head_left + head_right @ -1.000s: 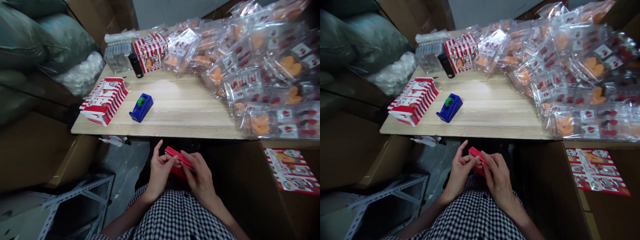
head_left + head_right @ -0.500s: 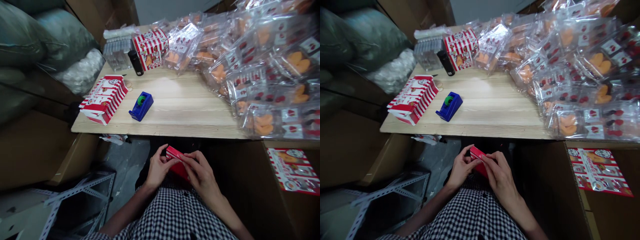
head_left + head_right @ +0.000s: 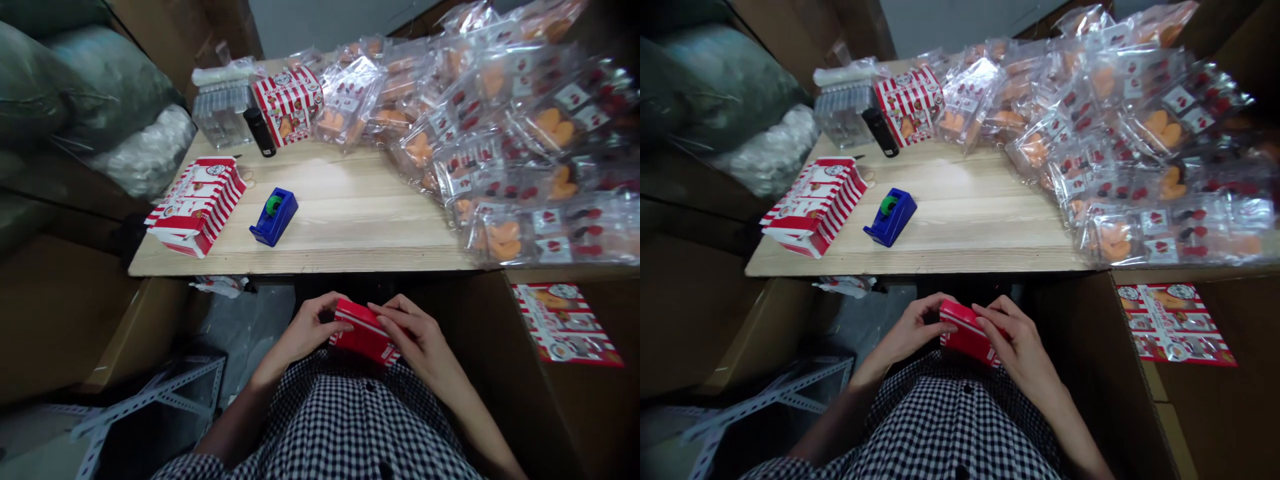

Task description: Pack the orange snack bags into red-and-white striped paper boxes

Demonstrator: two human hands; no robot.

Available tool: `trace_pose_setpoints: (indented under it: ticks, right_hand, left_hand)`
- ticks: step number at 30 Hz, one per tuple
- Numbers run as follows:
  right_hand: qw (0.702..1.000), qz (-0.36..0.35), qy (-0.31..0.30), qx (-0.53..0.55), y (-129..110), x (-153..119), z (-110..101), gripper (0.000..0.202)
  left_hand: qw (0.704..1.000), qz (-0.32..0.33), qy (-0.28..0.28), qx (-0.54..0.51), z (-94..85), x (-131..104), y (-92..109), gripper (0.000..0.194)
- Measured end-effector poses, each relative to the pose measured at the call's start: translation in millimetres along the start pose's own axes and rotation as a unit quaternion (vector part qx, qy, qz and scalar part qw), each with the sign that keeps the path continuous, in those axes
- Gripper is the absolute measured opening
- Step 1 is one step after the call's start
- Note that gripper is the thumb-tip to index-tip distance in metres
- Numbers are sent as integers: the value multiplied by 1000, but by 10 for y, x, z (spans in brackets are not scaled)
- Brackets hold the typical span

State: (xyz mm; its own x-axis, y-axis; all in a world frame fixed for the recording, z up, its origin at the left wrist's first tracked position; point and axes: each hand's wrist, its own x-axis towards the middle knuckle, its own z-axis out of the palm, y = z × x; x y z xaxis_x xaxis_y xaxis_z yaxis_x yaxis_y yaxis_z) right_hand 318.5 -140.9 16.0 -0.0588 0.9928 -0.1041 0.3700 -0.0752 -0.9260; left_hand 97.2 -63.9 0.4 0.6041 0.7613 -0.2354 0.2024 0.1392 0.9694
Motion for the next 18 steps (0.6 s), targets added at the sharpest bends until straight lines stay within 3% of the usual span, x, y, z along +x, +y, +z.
trace_pose_setpoints:
  ticks: [3,6,9,12,14,18]
  right_hand:
    - [986,90,102,97,126,-175,-148,37]
    - [940,177,151,249,162,-414,-234,53]
    - [865,178,104,458,39,-566,-236,66]
    - [816,152,140,540,-89,-601,-261,55]
    - [803,157,195,541,-99,-640,-346,40]
    - [792,165,286,514,22,-1013,-800,46]
  left_hand:
    - [997,47,-1,55,-75,-135,271,18]
    - [971,209,6,115,-104,-244,452,22]
    - [891,400,-15,214,-4,-188,453,27]
    - [792,540,-25,284,267,-19,393,21]
    - [771,560,-37,300,481,83,390,23]
    - [796,517,-6,315,733,211,454,48]
